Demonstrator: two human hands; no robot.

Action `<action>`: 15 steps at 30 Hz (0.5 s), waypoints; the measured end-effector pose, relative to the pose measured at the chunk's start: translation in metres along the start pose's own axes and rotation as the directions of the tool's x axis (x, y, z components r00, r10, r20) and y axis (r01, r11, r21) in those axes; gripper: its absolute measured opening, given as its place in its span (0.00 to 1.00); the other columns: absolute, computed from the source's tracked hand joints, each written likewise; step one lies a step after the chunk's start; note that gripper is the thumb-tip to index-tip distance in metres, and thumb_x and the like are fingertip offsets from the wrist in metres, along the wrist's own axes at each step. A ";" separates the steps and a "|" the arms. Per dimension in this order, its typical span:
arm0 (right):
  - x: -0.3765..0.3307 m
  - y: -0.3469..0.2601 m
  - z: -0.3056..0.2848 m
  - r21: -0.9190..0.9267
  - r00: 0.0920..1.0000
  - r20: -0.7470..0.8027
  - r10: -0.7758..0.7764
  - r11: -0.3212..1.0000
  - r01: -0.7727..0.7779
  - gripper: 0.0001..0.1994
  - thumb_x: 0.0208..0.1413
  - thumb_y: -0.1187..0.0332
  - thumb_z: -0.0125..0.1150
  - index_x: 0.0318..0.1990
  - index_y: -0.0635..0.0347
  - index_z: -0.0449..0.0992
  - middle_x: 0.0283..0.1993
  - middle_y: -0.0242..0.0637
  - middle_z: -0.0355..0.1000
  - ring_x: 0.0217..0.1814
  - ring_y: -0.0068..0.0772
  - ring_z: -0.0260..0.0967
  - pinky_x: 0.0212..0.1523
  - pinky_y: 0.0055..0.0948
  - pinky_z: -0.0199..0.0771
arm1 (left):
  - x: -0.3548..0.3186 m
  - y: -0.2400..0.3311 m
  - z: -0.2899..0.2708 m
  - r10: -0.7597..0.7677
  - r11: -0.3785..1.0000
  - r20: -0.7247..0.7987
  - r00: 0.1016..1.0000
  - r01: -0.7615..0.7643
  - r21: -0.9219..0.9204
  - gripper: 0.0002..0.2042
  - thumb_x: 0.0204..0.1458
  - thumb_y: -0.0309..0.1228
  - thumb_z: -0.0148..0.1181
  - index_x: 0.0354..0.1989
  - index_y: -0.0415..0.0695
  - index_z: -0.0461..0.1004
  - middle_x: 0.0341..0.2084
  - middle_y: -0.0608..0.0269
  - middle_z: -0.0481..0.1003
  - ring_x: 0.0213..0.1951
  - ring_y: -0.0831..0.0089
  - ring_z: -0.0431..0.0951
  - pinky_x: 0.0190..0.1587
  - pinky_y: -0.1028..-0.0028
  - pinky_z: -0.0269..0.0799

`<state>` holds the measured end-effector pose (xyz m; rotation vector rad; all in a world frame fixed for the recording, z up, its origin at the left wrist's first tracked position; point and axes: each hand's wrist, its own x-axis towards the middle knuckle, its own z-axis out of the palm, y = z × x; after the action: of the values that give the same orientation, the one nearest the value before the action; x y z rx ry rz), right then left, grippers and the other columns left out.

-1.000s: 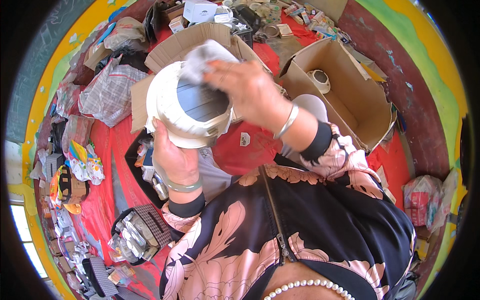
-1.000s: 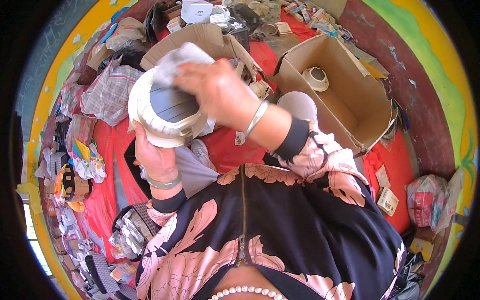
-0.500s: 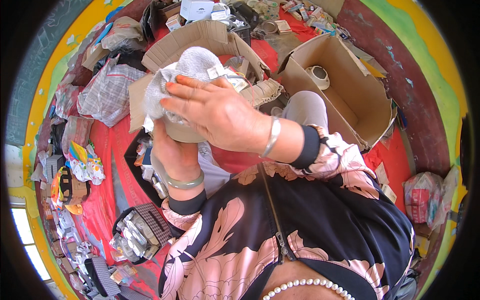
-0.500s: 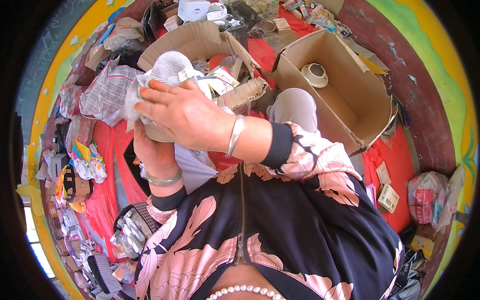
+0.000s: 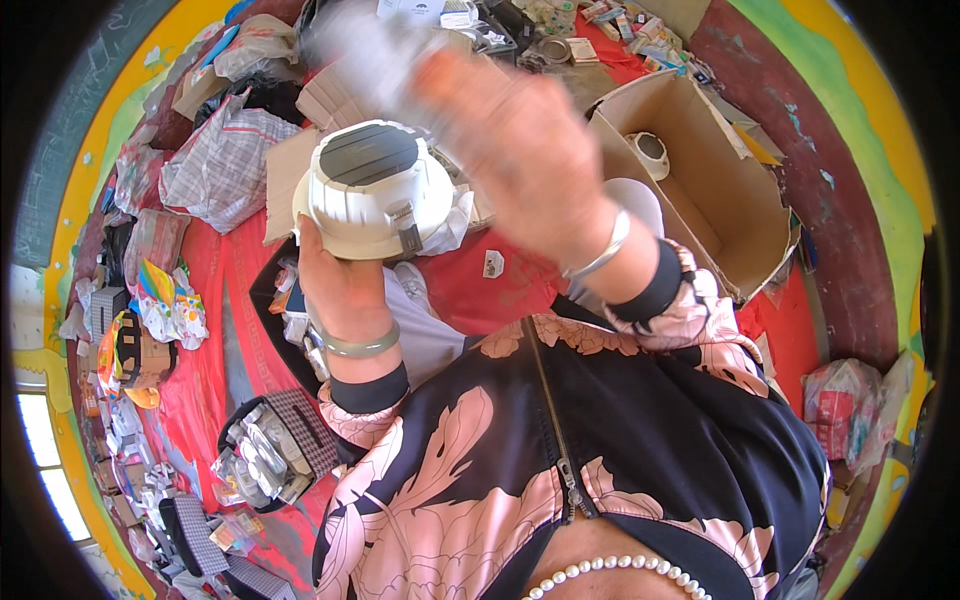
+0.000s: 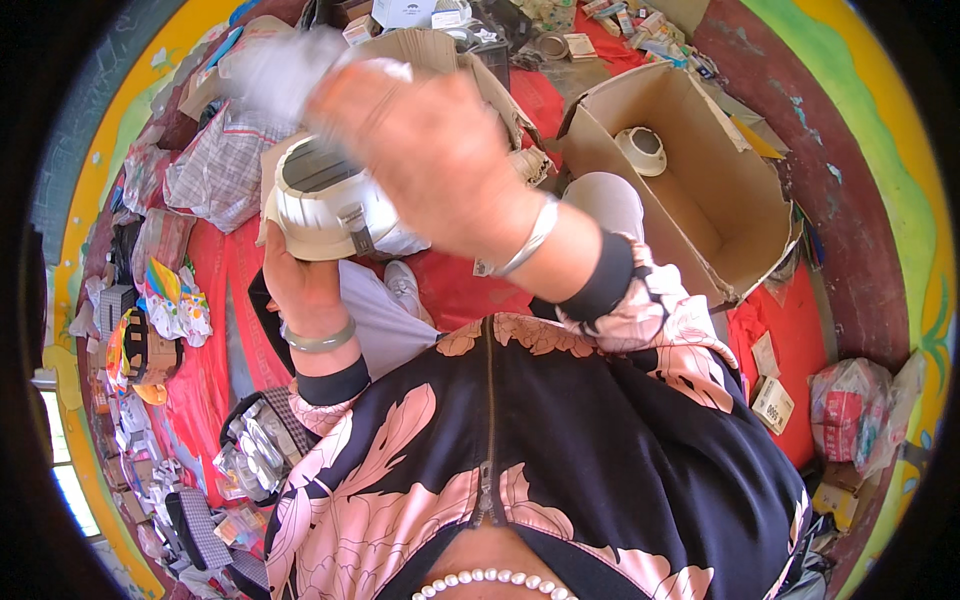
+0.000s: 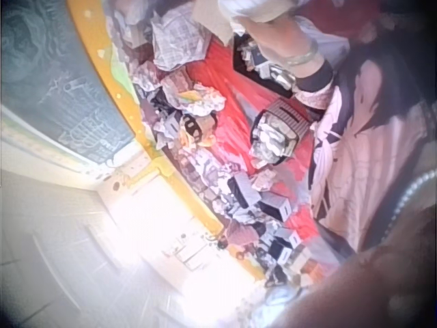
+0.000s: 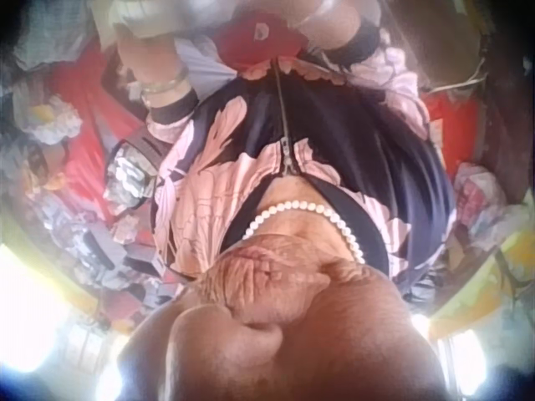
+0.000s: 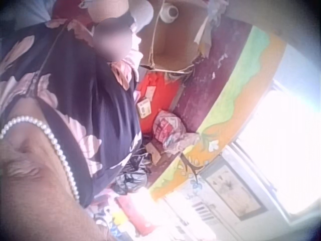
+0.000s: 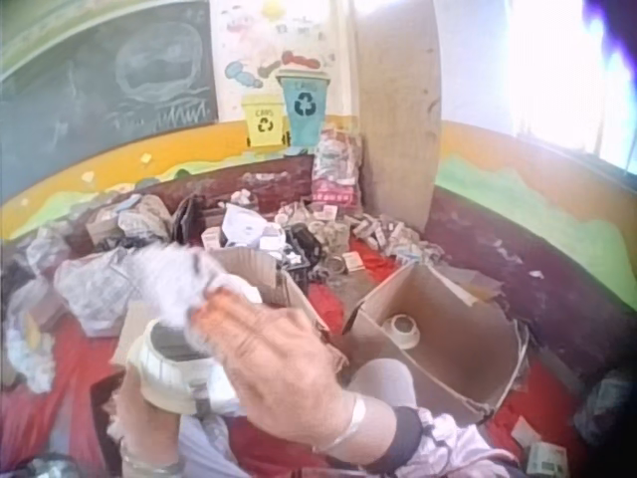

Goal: The person wipes a white circular electronic light fixture with a grey cloth, cleaning the exterior surfaces and edges before placing it into a large cardboard box.

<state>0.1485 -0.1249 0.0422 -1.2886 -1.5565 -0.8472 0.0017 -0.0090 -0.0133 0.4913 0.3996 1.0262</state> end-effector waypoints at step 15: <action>-0.066 0.034 0.001 0.245 0.739 0.213 0.639 0.697 -0.674 0.18 0.47 0.80 0.50 0.48 0.57 0.72 0.40 0.43 0.74 0.41 0.45 0.72 0.44 0.34 0.71 | 0.013 0.025 -0.044 0.331 0.489 0.321 0.887 -0.452 0.746 0.20 0.55 0.36 0.48 0.51 0.35 0.66 0.46 0.53 0.71 0.49 0.70 0.70 0.50 0.72 0.67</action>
<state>0.1836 -0.1400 -0.0219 -1.5242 -1.1009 -0.0599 -0.0329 0.0221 -0.0364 1.5563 0.6541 1.2110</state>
